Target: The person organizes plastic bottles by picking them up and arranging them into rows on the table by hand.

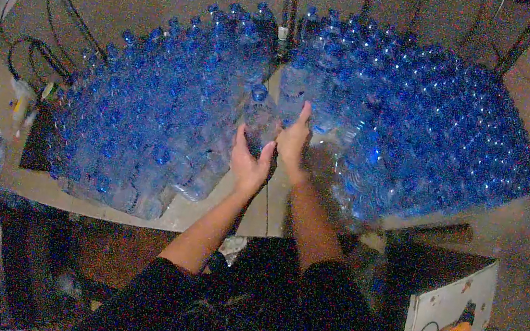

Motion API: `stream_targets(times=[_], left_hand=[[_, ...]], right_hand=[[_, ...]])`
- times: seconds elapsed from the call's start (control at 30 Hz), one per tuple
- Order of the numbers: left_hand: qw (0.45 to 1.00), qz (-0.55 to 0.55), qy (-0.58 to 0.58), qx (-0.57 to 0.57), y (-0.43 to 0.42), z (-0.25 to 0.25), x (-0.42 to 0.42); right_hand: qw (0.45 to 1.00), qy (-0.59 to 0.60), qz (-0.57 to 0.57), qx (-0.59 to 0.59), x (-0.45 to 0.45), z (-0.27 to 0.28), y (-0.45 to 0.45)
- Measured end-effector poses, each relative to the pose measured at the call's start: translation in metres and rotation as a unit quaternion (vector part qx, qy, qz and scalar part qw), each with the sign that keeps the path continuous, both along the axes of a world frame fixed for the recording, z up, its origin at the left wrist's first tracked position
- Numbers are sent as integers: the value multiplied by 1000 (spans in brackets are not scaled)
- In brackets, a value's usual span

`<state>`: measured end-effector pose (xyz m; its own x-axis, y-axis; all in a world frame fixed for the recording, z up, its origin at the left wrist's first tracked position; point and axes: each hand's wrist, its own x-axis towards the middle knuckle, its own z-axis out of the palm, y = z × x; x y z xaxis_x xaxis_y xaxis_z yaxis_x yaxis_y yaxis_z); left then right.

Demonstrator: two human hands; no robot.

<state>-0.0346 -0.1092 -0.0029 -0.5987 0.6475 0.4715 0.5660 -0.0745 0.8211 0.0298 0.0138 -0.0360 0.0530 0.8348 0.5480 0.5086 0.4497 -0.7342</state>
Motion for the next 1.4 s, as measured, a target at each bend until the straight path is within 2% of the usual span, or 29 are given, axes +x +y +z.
stream_targets(times=[0.13,0.33,0.43,0.53,0.63,0.73,0.93,1.03,1.13,1.17,1.27,1.4], left_hand=[[1000,13,11,1,1,-1,0],[1000,13,-2,-21,-2,3,1],[1000,14,16,-10,-2,5,1],[1000,4,7,-13,-1,3,0],[1000,3,3,-8,0,2,0],[999,20,37,12,2,-1,1],[999,13,-50,0,2,8,6],[1000,16,-26,6,28,0,8],[997,-27,-8,-78,62,13,5],[992,-14,-6,-124,71,21,4],[991,0,15,-134,90,17,0],[987,3,26,-161,93,12,-1]], right_hand=[[999,-16,-5,29,1,3,-2],[1000,-25,-1,3,4,5,-5],[998,-37,0,40,4,4,-1],[999,-23,8,-26,3,9,-3],[1000,-6,16,8,3,13,-5],[1000,5,27,-8,4,19,-9],[998,-35,-5,-54,13,28,-25],[996,53,8,-66,38,31,-64],[984,-54,-46,-164,67,47,-96],[986,-56,-42,-154,73,41,-94],[986,-13,2,-166,83,35,-91],[997,-65,0,-31,88,24,-87]])
